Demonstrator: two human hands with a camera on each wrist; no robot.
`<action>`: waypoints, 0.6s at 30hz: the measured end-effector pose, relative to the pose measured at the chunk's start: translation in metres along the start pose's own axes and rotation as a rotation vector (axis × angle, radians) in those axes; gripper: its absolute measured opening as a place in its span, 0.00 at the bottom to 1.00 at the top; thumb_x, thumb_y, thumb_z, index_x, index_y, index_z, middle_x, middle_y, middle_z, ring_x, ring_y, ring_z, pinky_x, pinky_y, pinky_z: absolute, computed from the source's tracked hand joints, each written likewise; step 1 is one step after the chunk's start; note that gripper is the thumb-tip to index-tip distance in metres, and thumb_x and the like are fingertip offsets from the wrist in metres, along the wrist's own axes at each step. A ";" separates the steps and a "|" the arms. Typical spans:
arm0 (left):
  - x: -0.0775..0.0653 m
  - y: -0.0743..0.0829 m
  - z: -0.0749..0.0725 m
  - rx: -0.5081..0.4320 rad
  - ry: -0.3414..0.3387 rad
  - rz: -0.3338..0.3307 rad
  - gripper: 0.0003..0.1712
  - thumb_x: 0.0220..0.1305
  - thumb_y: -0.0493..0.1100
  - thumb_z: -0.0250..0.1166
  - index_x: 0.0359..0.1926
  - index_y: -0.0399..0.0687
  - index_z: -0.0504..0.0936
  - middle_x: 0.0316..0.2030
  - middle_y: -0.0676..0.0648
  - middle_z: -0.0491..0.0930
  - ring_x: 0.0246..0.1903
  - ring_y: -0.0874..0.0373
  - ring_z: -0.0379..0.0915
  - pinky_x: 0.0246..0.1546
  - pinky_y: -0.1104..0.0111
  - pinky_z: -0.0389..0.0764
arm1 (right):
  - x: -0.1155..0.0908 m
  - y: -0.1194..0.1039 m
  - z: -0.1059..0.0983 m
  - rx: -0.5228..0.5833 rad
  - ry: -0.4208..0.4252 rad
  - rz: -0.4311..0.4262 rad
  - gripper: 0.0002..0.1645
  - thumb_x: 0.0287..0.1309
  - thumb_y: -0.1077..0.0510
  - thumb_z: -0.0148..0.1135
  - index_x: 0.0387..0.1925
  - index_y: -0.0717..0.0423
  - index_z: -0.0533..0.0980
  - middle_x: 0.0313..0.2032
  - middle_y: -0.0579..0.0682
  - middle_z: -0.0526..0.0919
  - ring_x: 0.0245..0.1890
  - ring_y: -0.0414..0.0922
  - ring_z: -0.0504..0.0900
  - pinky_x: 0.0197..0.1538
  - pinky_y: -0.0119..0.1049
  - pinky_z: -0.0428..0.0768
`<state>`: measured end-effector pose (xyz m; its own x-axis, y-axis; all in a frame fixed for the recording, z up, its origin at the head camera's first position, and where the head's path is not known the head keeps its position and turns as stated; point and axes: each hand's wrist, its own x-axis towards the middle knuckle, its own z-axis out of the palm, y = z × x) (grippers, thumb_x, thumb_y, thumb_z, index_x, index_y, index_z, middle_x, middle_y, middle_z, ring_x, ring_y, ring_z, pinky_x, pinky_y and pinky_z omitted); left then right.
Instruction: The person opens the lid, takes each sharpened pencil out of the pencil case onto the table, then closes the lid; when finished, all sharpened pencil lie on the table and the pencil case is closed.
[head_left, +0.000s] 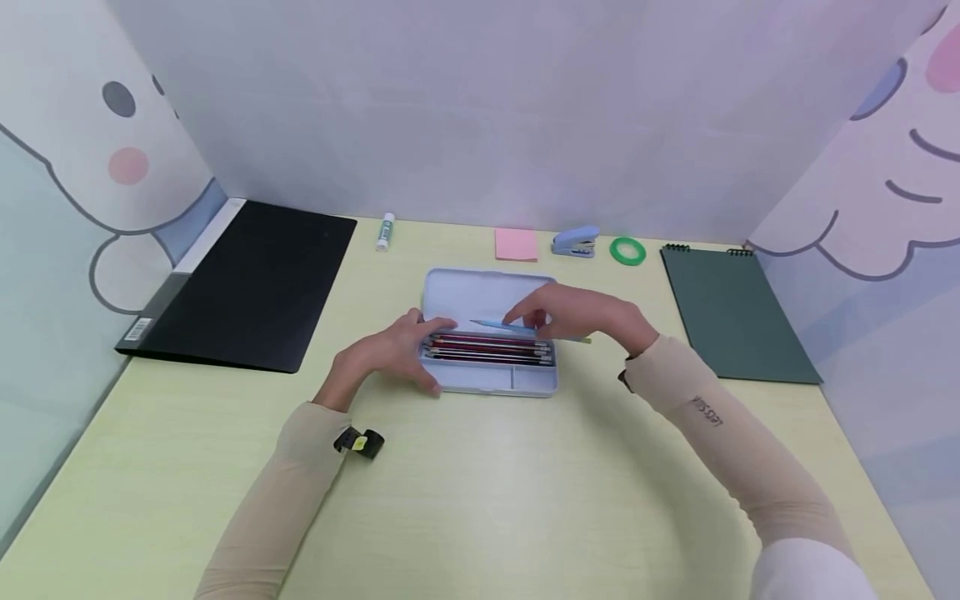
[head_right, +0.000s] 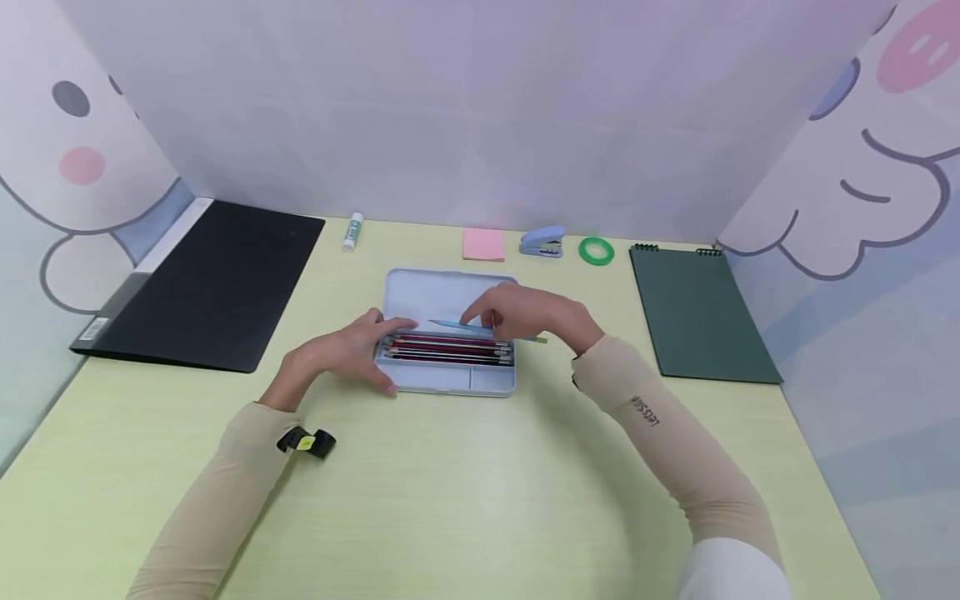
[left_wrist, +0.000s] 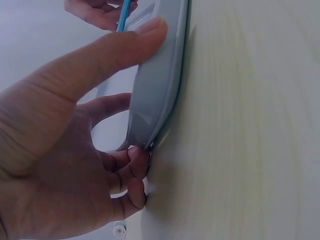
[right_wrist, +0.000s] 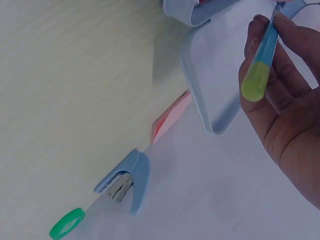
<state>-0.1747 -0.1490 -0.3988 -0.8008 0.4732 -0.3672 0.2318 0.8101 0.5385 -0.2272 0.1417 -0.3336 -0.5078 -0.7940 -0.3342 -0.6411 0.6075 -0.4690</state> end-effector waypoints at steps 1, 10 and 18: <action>0.000 0.000 0.000 0.000 0.000 -0.001 0.60 0.43 0.54 0.82 0.75 0.62 0.60 0.55 0.38 0.63 0.55 0.46 0.62 0.48 0.56 0.72 | -0.003 0.002 -0.002 0.005 0.013 -0.001 0.26 0.60 0.71 0.60 0.60 0.56 0.79 0.43 0.53 0.85 0.40 0.44 0.78 0.50 0.41 0.79; -0.001 0.000 0.000 -0.001 0.006 0.004 0.60 0.42 0.54 0.82 0.75 0.62 0.60 0.56 0.38 0.62 0.55 0.46 0.62 0.49 0.55 0.73 | -0.028 0.024 -0.019 0.007 0.121 0.094 0.23 0.60 0.71 0.62 0.57 0.57 0.80 0.43 0.56 0.84 0.43 0.48 0.80 0.50 0.44 0.81; -0.001 0.000 -0.001 -0.008 -0.001 0.002 0.60 0.43 0.53 0.82 0.75 0.61 0.60 0.58 0.37 0.62 0.56 0.45 0.63 0.52 0.53 0.73 | -0.050 0.054 -0.025 0.048 0.220 0.116 0.21 0.60 0.72 0.60 0.55 0.61 0.80 0.39 0.56 0.84 0.40 0.47 0.80 0.50 0.47 0.82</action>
<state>-0.1744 -0.1499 -0.3981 -0.8000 0.4753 -0.3663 0.2294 0.8063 0.5452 -0.2510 0.2151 -0.3218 -0.6928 -0.6916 -0.2042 -0.5461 0.6882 -0.4777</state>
